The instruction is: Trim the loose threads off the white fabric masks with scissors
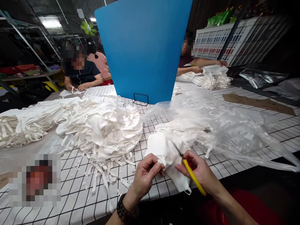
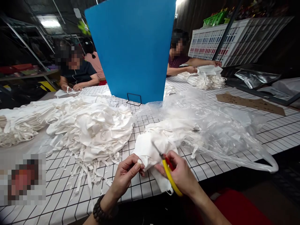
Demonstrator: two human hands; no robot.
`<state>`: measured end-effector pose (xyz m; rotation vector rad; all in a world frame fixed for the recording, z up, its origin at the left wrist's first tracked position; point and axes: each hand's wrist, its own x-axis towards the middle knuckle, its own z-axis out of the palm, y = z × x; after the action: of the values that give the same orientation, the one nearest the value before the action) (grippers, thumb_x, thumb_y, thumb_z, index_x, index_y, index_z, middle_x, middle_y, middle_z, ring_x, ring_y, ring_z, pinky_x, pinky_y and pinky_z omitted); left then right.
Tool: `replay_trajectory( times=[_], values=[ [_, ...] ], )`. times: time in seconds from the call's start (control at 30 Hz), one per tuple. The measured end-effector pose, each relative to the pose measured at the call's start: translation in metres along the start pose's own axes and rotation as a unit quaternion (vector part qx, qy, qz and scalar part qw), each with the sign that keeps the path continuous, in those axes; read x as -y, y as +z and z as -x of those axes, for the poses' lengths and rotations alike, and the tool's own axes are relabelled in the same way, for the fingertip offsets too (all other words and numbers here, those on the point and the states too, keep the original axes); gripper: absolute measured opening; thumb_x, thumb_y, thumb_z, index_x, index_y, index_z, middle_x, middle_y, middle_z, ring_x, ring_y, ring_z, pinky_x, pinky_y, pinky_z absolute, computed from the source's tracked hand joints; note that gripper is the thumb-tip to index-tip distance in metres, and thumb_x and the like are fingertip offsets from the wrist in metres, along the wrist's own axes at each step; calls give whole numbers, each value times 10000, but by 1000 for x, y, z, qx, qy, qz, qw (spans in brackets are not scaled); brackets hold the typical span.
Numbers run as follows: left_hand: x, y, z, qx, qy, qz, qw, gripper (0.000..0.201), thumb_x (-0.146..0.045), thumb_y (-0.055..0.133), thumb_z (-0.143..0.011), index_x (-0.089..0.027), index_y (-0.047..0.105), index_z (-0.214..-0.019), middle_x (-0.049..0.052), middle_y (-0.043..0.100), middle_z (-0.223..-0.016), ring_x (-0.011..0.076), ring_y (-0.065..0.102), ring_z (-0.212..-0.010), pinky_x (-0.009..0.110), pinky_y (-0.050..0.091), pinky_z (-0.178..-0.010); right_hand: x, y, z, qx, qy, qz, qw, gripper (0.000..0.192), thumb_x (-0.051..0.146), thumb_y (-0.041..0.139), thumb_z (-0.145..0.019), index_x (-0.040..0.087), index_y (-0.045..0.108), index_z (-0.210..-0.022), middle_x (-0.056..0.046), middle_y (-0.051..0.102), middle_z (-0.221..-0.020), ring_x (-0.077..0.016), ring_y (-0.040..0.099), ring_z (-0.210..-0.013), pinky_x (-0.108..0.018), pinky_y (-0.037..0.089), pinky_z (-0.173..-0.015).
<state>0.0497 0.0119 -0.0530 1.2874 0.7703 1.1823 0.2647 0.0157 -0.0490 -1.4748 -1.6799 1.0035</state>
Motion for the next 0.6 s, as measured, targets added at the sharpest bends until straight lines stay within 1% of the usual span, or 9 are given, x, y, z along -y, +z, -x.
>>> replay_trajectory(
  times=[0.1,0.2,0.33,0.4,0.43,0.47,0.53,0.57,0.6],
  values=[
    [1,-3,1,1,-3,9,1000,259,-363,571,-904,-133,628,-799,43,555,-794,157,570,-714,294,457,-705,-12,1,-16,-115,13,51,992,422,412,736,-700,234,493,-995,-32,642,-867,-199,586,-714,-303,463,-647],
    [5,-9,4,-12,-16,2,1000,277,-392,553,-908,-142,569,-791,33,541,-768,148,533,-721,281,440,-707,-20,7,-33,-118,12,87,989,326,395,676,-737,230,523,-972,-48,661,-877,-227,615,-764,-331,473,-679],
    [12,-11,4,-74,-39,-88,993,274,-361,659,-837,-185,467,-926,-7,519,-802,109,501,-677,221,417,-624,-6,15,-33,-132,6,-34,991,228,328,647,-774,232,521,-939,-44,665,-887,-214,632,-799,-306,494,-689],
    [15,-5,1,-94,-44,-155,982,500,-327,759,-734,-204,432,-1092,-16,535,-839,105,506,-650,209,413,-587,16,19,-20,-109,-16,-88,990,204,270,648,-781,238,522,-938,-30,645,-868,-188,611,-755,-273,491,-642],
    [15,-2,-2,-91,-43,-184,978,580,-304,777,-704,-206,425,-1155,-16,551,-836,109,512,-636,212,417,-580,29,21,-12,-74,-32,-103,991,183,241,645,-785,241,527,-925,-19,627,-839,-173,589,-718,-257,478,-603],
    [13,1,-6,-76,-39,-208,974,573,-280,766,-704,-203,451,-1177,-11,574,-825,117,525,-632,221,425,-583,41,22,-5,-27,-49,-116,992,173,214,648,-780,243,535,-909,-9,606,-808,-162,563,-687,-246,464,-572],
    [4,1,-13,-32,-15,-241,970,350,-222,684,-748,-190,579,-1081,14,628,-813,147,572,-682,252,457,-640,60,23,7,48,-76,-141,986,183,184,667,-766,246,555,-898,0,586,-783,-154,534,-666,-242,454,-556],
    [-5,-4,-18,-25,5,-250,968,232,-189,629,-765,-184,631,-997,29,655,-826,165,597,-735,269,473,-681,64,21,9,56,-79,-157,983,189,188,677,-768,247,562,-907,-5,597,-805,-155,538,-679,-248,464,-574],
    [-17,-12,-22,-40,26,-257,965,177,-162,586,-765,-178,663,-923,36,674,-843,178,614,-778,283,483,-714,63,17,8,38,-74,-173,981,190,209,686,-776,248,563,-916,-13,617,-845,-159,552,-703,-258,479,-603]
  ],
)
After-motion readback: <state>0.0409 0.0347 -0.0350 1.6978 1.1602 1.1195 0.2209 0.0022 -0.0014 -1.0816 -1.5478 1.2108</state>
